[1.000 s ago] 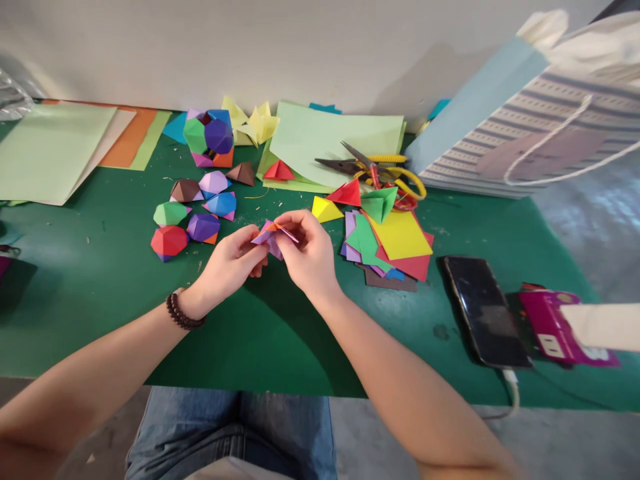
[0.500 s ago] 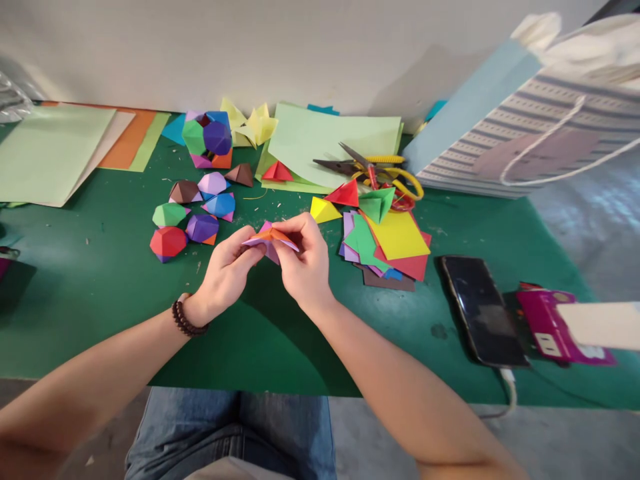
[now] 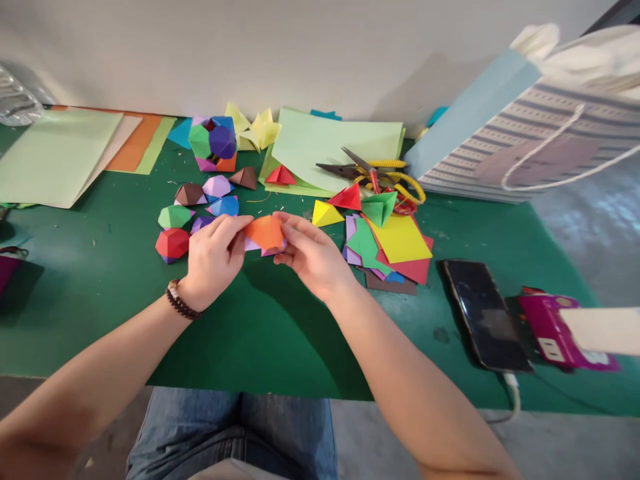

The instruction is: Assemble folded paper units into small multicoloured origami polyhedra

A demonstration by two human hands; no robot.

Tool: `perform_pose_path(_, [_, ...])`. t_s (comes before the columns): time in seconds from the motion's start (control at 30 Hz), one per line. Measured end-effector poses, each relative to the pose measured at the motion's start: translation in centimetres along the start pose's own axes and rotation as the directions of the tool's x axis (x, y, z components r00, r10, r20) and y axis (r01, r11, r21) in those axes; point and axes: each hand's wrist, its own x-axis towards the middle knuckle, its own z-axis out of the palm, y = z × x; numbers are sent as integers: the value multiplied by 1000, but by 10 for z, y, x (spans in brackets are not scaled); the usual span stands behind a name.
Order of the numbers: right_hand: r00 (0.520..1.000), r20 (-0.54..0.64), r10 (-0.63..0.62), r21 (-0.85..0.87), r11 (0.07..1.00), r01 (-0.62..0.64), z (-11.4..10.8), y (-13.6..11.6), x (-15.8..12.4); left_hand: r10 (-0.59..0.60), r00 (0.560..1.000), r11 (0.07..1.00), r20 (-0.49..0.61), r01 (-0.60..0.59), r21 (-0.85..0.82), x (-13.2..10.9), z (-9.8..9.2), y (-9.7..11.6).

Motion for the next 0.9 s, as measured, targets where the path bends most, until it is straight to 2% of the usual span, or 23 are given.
perform_pose_path(0.07, [999,35,16,43,999,-18,0,0,0,-72,997,981,29,76,-179,0,2,2])
perform_pose_path(0.13, [1000,12,-16,76,997,15,-2,1,1,-197,976,871,90,216,-442,1,3,5])
perform_pose_path(0.17, [999,-8,-41,91,995,42,-2,2,2,-266,951,754,159,308,-580,2,4,6])
perform_pose_path(0.2, [997,-30,-73,105,992,76,-3,2,3,-314,913,596,261,403,-694,2,4,8])
perform_pose_path(0.27, [987,-73,-146,131,979,155,-3,3,5,-315,815,251,486,566,-786,3,3,10])
perform_pose_path(0.3, [978,-99,-185,139,970,198,-3,4,6,-278,772,114,571,617,-778,3,3,12])
perform_pose_path(0.33, [967,-125,-223,139,961,239,-1,5,7,-253,748,31,614,641,-767,2,3,13])
perform_pose_path(0.37, [955,-150,-256,130,952,276,0,5,7,-241,738,-13,630,647,-762,1,2,14])
perform_pose_path(0.47, [932,-179,-315,69,941,331,4,7,6,-287,735,-16,615,638,-770,-1,2,14])
perform_pose_path(0.63, [947,-121,-297,110,944,311,9,5,4,-380,742,76,551,619,-782,0,0,10])
perform_pose_path(0.73, [965,-89,-246,210,943,259,10,-1,5,-382,744,203,549,647,-735,4,-5,7])
perform_pose_path(0.9, [998,-14,-62,273,960,63,5,-7,9,-345,775,435,529,631,-642,9,-10,2])
